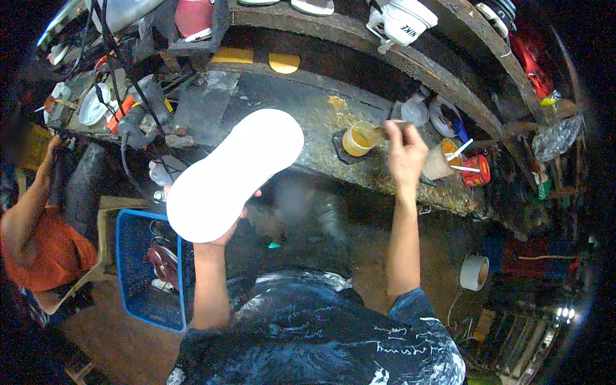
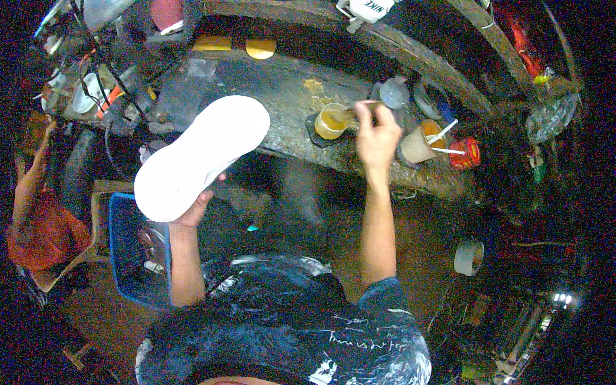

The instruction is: The person holds a white sneaker and uses a brush to apply a substance to the sole and upper. They repeatedly dip the brush into a small container and continue painting different areas of the shoe.

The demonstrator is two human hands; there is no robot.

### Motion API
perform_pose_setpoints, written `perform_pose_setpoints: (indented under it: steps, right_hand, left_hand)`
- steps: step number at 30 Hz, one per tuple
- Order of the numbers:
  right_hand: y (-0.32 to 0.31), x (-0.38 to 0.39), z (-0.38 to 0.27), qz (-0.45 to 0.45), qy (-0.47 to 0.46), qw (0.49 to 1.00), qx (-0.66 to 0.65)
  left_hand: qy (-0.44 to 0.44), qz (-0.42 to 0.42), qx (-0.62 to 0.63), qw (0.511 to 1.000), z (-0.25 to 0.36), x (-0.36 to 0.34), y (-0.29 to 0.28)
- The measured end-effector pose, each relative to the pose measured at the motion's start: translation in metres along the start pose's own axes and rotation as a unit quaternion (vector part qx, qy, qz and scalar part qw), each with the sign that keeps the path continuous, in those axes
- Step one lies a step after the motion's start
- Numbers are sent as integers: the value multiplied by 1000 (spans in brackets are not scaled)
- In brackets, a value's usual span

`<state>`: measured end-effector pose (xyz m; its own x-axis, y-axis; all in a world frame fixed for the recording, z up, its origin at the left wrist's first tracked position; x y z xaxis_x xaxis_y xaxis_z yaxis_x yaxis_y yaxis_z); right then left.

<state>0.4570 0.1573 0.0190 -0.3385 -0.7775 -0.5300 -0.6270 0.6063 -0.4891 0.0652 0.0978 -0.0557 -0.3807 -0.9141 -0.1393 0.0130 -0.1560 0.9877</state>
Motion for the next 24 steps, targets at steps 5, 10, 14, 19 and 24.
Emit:
perform_pose_setpoints:
  steps: [5, 10, 14, 19, 24]
  right_hand:
    - [-9, 7, 28, 18, 167, 971, -172]
    - [-5, 28, 41, 19, 272, 925, -264]
    - [-11, 41, 45, 22, 275, 868, -412]
    - [-7, 60, 53, -63, 327, 870, -363]
    - [-13, 54, 31, 19, 328, 847, -418]
  left_hand:
    - [32, -83, 22, 996, 5, -6, 13]
    - [26, -55, -152, 986, 14, 0, 8]
    - [82, -44, -339, 936, 13, 0, -5]
    - [112, 44, -264, 957, 10, 0, -22]
    - [172, -19, -336, 926, 6, -4, -12]
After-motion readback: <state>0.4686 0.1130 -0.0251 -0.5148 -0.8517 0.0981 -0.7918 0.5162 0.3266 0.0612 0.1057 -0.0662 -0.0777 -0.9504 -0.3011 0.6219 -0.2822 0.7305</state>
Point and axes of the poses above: each hand's wrist, its own x-axis away from the middle knuckle, its own y-axis out of the palm, z = x × y, the point moved 4 cm from there along -x, towards the middle knuckle, and after that the axes turned 3 degrees about -y, right-handed, at the moved point
